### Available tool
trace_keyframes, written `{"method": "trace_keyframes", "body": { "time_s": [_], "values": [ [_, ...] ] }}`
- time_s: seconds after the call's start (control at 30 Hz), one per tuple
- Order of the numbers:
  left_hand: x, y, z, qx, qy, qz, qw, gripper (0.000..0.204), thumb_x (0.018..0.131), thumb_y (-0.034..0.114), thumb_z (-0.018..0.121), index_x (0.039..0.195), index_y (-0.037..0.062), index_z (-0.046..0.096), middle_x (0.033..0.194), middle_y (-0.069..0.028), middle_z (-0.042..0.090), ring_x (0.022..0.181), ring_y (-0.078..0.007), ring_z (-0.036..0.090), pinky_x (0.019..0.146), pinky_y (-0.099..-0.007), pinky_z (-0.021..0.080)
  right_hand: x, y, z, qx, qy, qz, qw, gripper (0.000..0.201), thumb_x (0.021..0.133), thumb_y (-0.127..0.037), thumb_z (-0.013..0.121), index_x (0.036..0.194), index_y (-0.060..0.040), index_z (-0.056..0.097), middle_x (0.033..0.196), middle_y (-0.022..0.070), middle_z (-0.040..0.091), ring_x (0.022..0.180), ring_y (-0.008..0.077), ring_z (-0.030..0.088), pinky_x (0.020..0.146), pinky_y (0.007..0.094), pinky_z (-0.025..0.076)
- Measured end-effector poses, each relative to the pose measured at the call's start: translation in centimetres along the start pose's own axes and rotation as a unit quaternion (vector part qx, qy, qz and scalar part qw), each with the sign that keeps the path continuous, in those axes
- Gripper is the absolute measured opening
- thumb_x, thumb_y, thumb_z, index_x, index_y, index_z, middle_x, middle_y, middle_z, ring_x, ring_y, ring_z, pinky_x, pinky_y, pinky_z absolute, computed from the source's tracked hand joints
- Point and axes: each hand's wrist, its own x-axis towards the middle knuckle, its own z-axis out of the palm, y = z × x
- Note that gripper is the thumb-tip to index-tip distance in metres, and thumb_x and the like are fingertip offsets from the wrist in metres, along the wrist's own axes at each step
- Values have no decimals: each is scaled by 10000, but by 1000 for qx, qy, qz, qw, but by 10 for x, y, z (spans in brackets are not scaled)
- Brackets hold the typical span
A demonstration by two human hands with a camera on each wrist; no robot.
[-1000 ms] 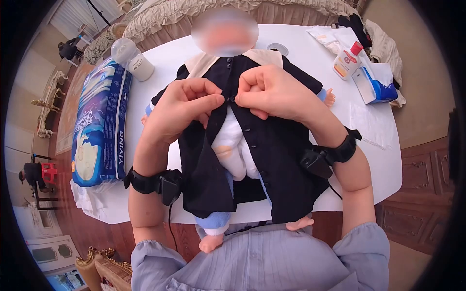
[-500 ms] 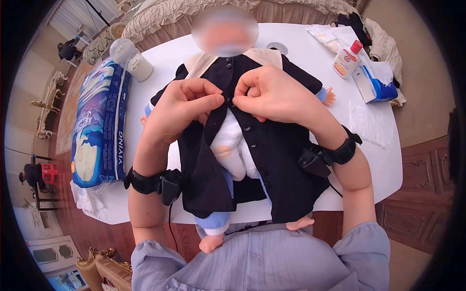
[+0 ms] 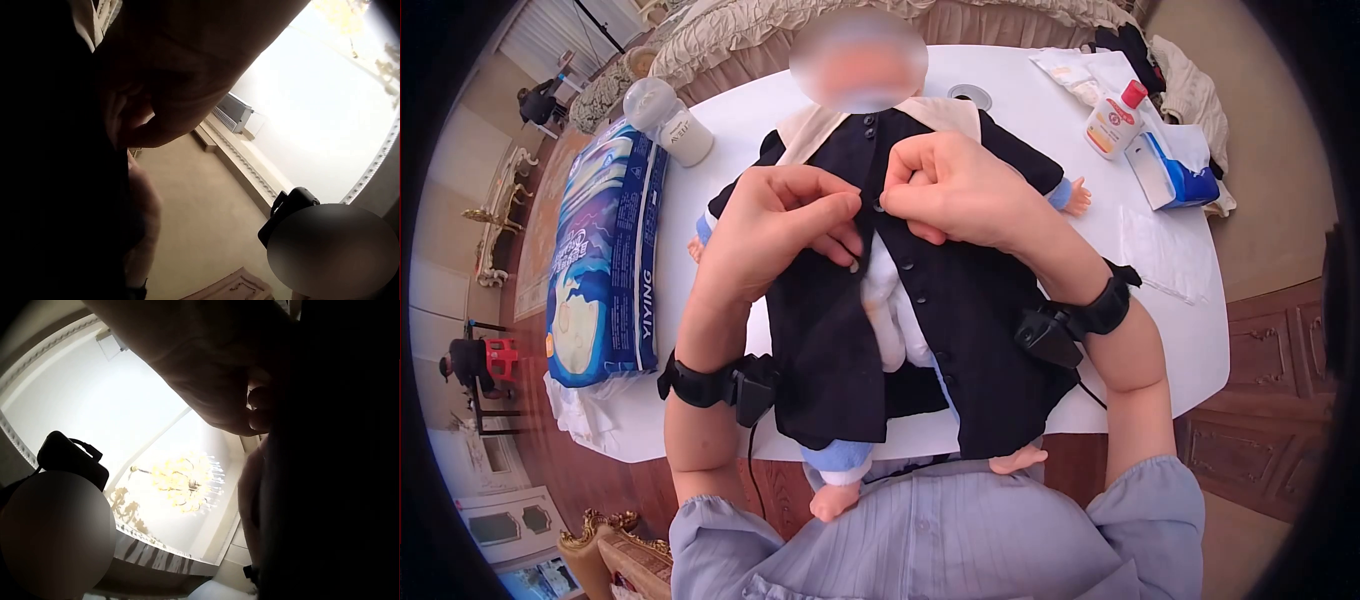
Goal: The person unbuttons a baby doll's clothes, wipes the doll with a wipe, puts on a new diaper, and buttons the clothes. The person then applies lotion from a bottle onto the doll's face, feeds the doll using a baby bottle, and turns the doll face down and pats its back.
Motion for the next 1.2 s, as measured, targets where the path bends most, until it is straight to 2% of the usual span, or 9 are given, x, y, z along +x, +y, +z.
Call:
{"method": "trace_keyframes", "body": {
  "time_s": [0.13, 0.5, 0.63, 0.73, 0.8, 0.9, 1.03, 1.1, 1.2],
  "values": [
    [-2, 0, 5, -12, 9, 7, 1000, 185, 881, 58, 671, 966, -106, 665, 789, -135, 687, 703, -170, 702, 612, -246, 580, 0, 5, 3, 4, 12, -12, 1000, 114, 824, -130, 601, 784, -28, 570, 521, 9, 568, 449, 36, 479, 430, 199, 319],
    [0, -10, 21, 169, 105, 146, 969, 153, 802, 37, 758, 933, -27, 712, 756, -11, 695, 628, -31, 593, 590, -184, 481, -2, 18, 7, 153, 15, -36, 987, 104, 895, -104, 577, 839, -18, 562, 549, -37, 531, 472, 17, 421, 448, 200, 281],
    [-3, -11, 25, 191, 114, 144, 964, 146, 812, 12, 755, 949, -10, 709, 835, -14, 695, 727, -41, 618, 627, -183, 487, -3, 20, 10, 168, 26, -60, 984, 107, 863, -72, 577, 876, 34, 586, 587, 27, 591, 485, 60, 499, 430, 237, 335],
    [-8, -10, 31, 246, 136, 202, 938, 149, 809, 12, 750, 950, -15, 707, 851, -11, 696, 752, -46, 621, 637, -186, 488, -6, 15, 12, 133, 45, -66, 988, 115, 892, -97, 589, 883, 17, 600, 583, -4, 571, 494, 37, 489, 453, 209, 329],
    [-13, -3, 37, 374, 155, 269, 874, 148, 810, 13, 744, 949, -19, 705, 856, -14, 696, 752, -54, 623, 634, -194, 489, -10, 12, 14, 113, 52, -58, 990, 117, 916, -120, 600, 899, -5, 606, 579, -35, 554, 496, 17, 470, 469, 185, 313],
    [-13, -4, 38, 378, 164, 280, 867, 171, 804, 13, 731, 969, -18, 695, 807, -40, 697, 696, -75, 633, 621, -244, 511, -12, 9, 15, 43, 85, -66, 993, 125, 911, -126, 610, 912, -1, 621, 578, -37, 569, 497, 17, 479, 481, 180, 325],
    [-6, -9, 21, 235, 130, 172, 948, 168, 833, 11, 711, 994, -30, 687, 808, -54, 698, 677, -89, 640, 606, -250, 520, -11, 10, 12, 72, 76, -64, 992, 131, 907, -121, 616, 911, 9, 624, 573, -43, 571, 492, 13, 468, 483, 184, 327],
    [1, -13, 12, 19, 57, 85, 995, 165, 870, 50, 695, 1007, -41, 683, 794, -60, 687, 649, -93, 639, 573, -227, 513, -10, 13, 13, 93, 71, -64, 991, 133, 907, -120, 616, 916, 12, 628, 570, -42, 567, 494, 12, 465, 482, 187, 328],
    [2, -9, 9, 12, 55, 61, 997, 157, 899, 101, 681, 982, -33, 684, 777, -53, 673, 621, -88, 627, 536, -202, 496, -7, 14, 9, 123, 56, -78, 988, 156, 856, -112, 598, 869, 38, 635, 563, 20, 594, 508, 31, 521, 463, 217, 371]
  ]
}}
